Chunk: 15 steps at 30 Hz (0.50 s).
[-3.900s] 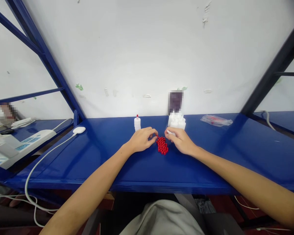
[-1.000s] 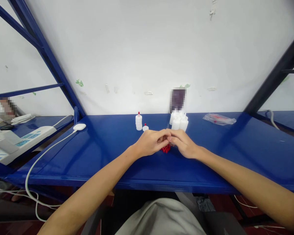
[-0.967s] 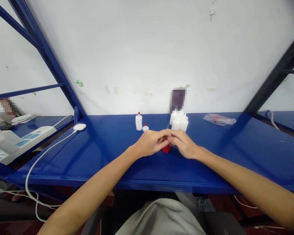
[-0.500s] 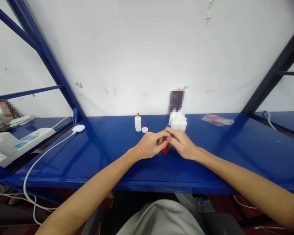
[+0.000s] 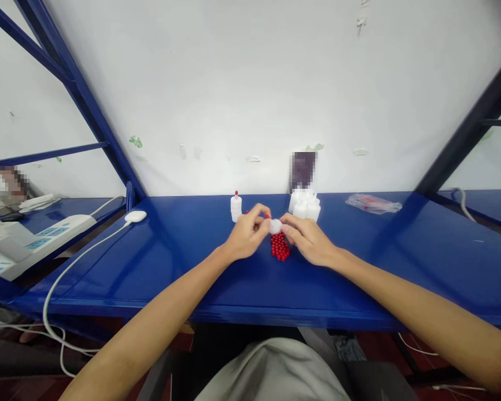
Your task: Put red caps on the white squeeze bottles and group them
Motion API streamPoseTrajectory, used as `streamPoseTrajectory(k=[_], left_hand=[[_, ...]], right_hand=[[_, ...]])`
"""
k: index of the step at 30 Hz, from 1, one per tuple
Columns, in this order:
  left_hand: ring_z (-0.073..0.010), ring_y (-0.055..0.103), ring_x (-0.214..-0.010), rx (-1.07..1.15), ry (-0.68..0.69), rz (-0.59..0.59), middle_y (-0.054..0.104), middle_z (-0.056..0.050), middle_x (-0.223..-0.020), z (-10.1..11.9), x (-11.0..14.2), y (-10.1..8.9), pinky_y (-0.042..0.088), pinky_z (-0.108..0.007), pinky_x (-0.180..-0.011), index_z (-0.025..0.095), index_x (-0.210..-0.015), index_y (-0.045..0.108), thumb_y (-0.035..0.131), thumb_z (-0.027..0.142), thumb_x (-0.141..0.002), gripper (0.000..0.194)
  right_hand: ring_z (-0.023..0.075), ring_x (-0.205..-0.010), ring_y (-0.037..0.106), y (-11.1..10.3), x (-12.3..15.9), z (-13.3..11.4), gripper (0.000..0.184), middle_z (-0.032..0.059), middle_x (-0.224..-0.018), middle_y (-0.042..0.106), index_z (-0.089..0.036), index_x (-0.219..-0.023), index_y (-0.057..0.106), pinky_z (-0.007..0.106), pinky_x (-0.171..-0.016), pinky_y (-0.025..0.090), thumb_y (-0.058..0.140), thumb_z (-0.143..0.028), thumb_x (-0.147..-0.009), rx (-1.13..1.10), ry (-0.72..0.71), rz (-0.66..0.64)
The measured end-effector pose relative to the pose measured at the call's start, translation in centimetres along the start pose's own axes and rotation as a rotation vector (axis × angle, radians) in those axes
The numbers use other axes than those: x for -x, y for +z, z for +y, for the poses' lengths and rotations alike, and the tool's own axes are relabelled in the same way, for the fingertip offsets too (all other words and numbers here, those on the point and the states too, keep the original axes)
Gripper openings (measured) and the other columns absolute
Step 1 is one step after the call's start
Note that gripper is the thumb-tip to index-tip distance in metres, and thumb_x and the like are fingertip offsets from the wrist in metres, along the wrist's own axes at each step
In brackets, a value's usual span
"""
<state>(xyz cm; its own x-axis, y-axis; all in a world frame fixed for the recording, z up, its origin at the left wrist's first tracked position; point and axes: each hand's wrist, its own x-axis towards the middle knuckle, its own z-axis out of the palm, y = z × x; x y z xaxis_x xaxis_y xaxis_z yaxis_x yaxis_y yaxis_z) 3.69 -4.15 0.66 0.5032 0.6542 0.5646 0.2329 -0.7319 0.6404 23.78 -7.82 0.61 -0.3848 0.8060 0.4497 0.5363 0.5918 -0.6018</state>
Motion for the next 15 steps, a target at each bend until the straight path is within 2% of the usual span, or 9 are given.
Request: streamPoseTrajectory(k=[3,5,8,11,15], left_hand=[[-0.0081,0.038,-0.045,-0.190,-0.145,0.188,0.042,0.009,-0.051,-1.4,-0.5,-1.5,0.030,-0.020,-0.053,0.019,-0.094,0.051,0.047,0.030,-0.092,0.012],[-0.0101,0.045,-0.049,-0.379,-0.213,0.215,0.048,0.007,-0.052,-2.3,-0.7,-2.4,0.033,-0.021,-0.056,0.020,-0.096,0.056,0.049,0.032,-0.092,0.015],[-0.0147,0.056,-0.058,-0.604,-0.285,0.168,0.060,0.003,-0.062,-3.3,-0.8,-3.1,0.034,-0.023,-0.058,0.023,-0.104,0.060,0.047,0.036,-0.094,0.021],[-0.0203,0.063,-0.068,-0.751,-0.340,0.093,0.066,-0.002,-0.071,-3.7,-0.8,-3.1,0.037,-0.026,-0.061,0.025,-0.110,0.061,0.044,0.037,-0.095,0.025],[-0.0248,0.067,-0.076,-0.833,-0.351,0.033,0.069,-0.005,-0.078,-4.0,-0.8,-2.9,0.041,-0.029,-0.065,0.027,-0.123,0.057,0.042,0.038,-0.096,0.033]], right_hand=[[0.0128,-0.053,0.048,0.0,-0.2,0.3,0.032,-0.0045,-0.058,0.052,-0.020,-0.089,0.056,0.027,-0.057,0.034,0.042,-0.047,-0.097,0.019,0.060,0.058],[0.0119,-0.051,0.046,-0.1,-0.2,0.3,0.028,-0.0055,-0.055,0.050,-0.020,-0.082,0.055,0.026,-0.056,0.034,0.056,-0.047,-0.089,0.041,0.095,0.101],[0.0120,-0.051,0.045,-0.3,-0.1,0.2,0.025,-0.0058,-0.053,0.050,-0.020,-0.076,0.055,0.027,-0.058,0.036,0.065,-0.042,-0.080,0.066,0.080,0.146],[0.0140,-0.057,0.049,-0.5,0.0,0.1,0.022,-0.0021,-0.062,0.056,-0.019,-0.078,0.057,0.029,-0.062,0.037,0.054,-0.040,-0.086,0.036,0.016,0.171],[0.0143,-0.059,0.050,-0.5,0.0,0.3,0.018,-0.0016,-0.066,0.055,-0.019,-0.083,0.058,0.029,-0.062,0.037,0.046,-0.031,-0.089,-0.019,0.027,0.126]])
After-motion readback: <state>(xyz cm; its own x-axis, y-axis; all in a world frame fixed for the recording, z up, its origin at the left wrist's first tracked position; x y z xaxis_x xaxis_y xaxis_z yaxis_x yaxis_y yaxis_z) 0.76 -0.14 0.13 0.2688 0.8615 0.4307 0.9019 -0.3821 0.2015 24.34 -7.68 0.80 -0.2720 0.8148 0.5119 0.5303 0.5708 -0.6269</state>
